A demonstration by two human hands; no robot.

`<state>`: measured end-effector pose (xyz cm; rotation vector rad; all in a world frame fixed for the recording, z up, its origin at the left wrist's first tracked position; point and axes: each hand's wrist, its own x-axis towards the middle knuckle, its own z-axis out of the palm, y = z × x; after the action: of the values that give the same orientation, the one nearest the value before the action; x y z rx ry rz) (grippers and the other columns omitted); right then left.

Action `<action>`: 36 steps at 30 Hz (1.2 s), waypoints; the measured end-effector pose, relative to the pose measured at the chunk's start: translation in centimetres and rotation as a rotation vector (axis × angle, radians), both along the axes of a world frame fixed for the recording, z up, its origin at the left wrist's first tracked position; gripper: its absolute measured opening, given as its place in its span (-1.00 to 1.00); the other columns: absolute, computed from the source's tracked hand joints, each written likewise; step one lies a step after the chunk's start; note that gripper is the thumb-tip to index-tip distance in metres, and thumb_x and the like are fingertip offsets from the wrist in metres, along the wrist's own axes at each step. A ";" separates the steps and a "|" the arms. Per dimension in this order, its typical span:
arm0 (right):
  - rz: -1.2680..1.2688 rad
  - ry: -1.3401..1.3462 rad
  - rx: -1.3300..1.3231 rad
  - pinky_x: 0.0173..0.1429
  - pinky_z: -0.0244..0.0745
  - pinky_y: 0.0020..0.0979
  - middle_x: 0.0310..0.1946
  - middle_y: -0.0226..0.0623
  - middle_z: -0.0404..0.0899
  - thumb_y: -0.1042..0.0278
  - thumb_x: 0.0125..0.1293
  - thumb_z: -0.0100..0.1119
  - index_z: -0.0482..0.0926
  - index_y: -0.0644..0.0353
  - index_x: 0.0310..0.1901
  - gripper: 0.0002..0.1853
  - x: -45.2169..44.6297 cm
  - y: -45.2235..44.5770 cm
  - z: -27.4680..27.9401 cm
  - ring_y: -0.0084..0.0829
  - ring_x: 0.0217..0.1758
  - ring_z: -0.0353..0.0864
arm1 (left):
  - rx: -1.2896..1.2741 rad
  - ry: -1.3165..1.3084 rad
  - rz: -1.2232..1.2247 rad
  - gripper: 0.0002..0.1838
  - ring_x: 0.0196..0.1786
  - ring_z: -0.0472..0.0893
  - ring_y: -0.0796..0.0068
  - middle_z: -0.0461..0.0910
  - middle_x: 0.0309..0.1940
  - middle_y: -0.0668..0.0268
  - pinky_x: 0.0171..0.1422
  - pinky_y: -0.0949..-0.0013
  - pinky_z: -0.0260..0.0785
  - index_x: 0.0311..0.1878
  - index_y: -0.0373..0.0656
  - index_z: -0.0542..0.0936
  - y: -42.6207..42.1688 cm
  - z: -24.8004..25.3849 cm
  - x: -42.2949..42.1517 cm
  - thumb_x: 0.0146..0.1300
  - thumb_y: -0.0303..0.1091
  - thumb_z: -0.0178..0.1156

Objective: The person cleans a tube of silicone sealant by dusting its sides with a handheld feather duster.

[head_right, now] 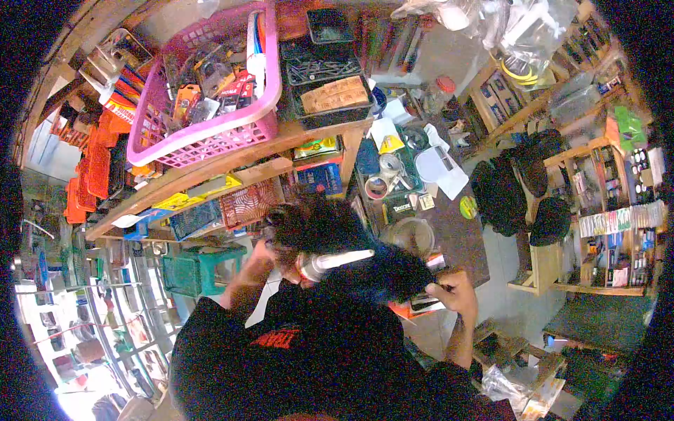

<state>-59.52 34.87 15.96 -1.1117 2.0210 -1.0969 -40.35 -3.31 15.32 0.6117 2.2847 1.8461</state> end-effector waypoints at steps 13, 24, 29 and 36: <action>0.147 0.071 0.014 -0.58 0.01 -0.37 -0.81 -0.38 0.18 0.24 0.18 0.37 0.39 0.23 -0.72 -0.55 2.2 -3.8 0.1 -0.59 -0.70 0.13 | 1.150 -0.302 0.329 -0.34 -0.17 0.50 0.34 0.47 -0.14 0.15 -0.11 0.33 0.34 0.29 -0.23 0.27 1.2 -7.0 0.3 0.26 -0.03 0.19; 0.254 -0.127 0.248 -0.52 0.17 -0.38 -0.75 -0.42 0.29 0.28 0.23 0.34 0.47 0.33 -0.61 -0.62 1.5 -3.3 1.3 -0.65 -0.62 0.22 | 1.150 -0.400 0.570 -0.44 0.45 0.19 0.34 0.17 0.44 0.22 0.54 0.21 0.01 0.50 -0.07 0.08 5.4 -11.6 1.6 0.50 -0.17 -0.18; 0.091 -0.199 0.234 -0.45 0.28 -0.47 -0.67 -0.44 0.45 0.41 0.25 0.29 0.56 0.35 -0.49 -0.77 2.4 -4.8 1.7 -0.69 -0.56 0.35 | 1.417 -0.456 0.266 -0.33 0.54 0.05 0.26 0.04 0.52 0.26 0.59 0.10 -0.14 0.53 -0.03 0.00 3.3 -8.6 4.3 0.47 0.07 -0.24; 0.063 -0.263 0.301 -0.27 0.48 -0.52 -0.37 -0.28 0.68 0.49 0.22 0.31 0.66 0.35 -0.13 -0.80 2.3 -7.1 0.8 -0.60 -0.40 0.60 | 1.636 -0.540 0.312 -0.30 0.36 0.35 0.09 0.27 0.40 0.16 0.35 -0.19 0.24 0.45 -0.05 0.16 2.3 -8.1 6.9 0.44 0.23 -0.29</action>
<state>-57.26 27.79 16.77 -0.8256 1.8544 -0.8244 -33.49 -0.98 7.20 -0.2155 0.1808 3.1382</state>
